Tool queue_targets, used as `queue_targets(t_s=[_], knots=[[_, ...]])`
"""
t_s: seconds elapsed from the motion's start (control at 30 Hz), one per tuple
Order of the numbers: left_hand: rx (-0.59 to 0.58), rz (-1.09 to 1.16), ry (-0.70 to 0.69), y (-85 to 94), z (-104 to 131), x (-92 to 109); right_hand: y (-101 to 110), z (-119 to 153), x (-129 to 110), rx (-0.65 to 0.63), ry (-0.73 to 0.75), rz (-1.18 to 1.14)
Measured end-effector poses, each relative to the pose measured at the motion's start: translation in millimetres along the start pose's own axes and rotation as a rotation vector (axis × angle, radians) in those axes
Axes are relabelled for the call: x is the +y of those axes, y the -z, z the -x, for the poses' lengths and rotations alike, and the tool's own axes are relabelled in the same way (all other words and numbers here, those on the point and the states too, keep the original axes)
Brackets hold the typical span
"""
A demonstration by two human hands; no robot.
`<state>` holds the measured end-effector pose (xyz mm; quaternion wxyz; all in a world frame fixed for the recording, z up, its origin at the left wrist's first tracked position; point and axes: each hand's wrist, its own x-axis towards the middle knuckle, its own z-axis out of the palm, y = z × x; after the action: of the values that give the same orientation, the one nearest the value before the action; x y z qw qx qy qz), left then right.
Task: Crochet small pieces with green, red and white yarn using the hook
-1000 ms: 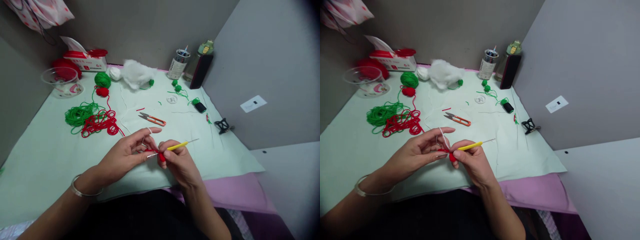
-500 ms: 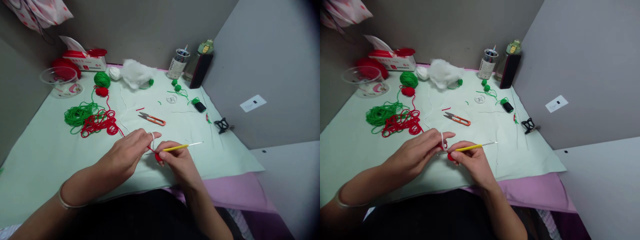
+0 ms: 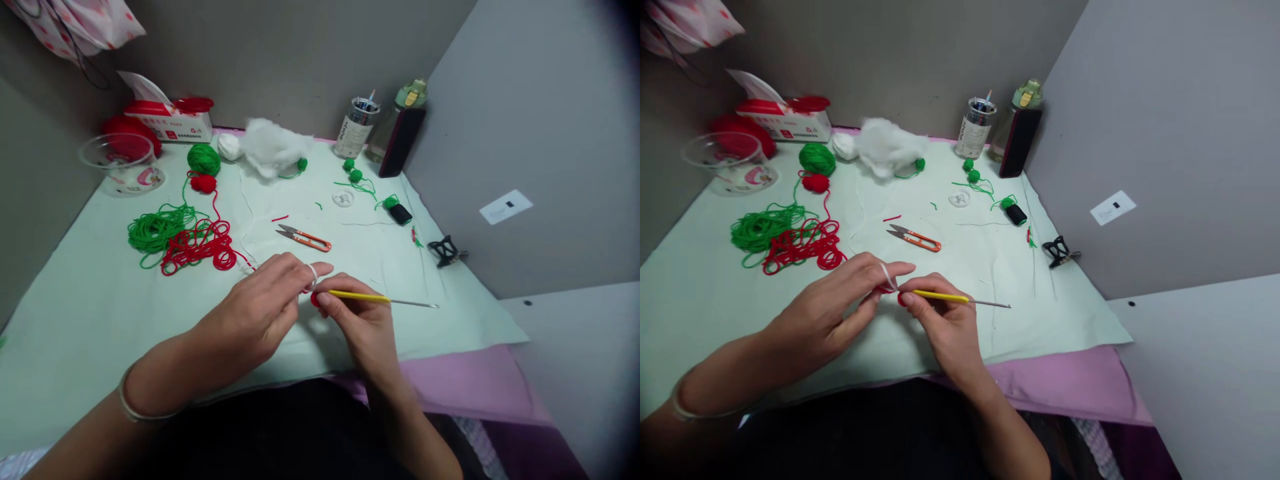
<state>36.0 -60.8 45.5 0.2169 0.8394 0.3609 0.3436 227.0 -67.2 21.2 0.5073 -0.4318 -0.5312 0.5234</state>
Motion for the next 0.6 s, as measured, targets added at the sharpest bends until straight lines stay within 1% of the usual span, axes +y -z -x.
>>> queue_targets(t_s=[0.13,0.33,0.5,0.6], knots=[[0.077,0.079,0.088,-3.4,1,5,0,2,-1,0.012,0.004,0.000],[0.199,0.146,0.165,-9.6,4,3,-1,3,0,0.037,-0.022,-0.045],[0.305,0.202,0.298,-18.4,7,5,-1,4,3,0.041,-0.014,-0.052],[0.347,0.326,0.392,-26.4,10,7,-4,5,3,0.070,0.027,-0.024]])
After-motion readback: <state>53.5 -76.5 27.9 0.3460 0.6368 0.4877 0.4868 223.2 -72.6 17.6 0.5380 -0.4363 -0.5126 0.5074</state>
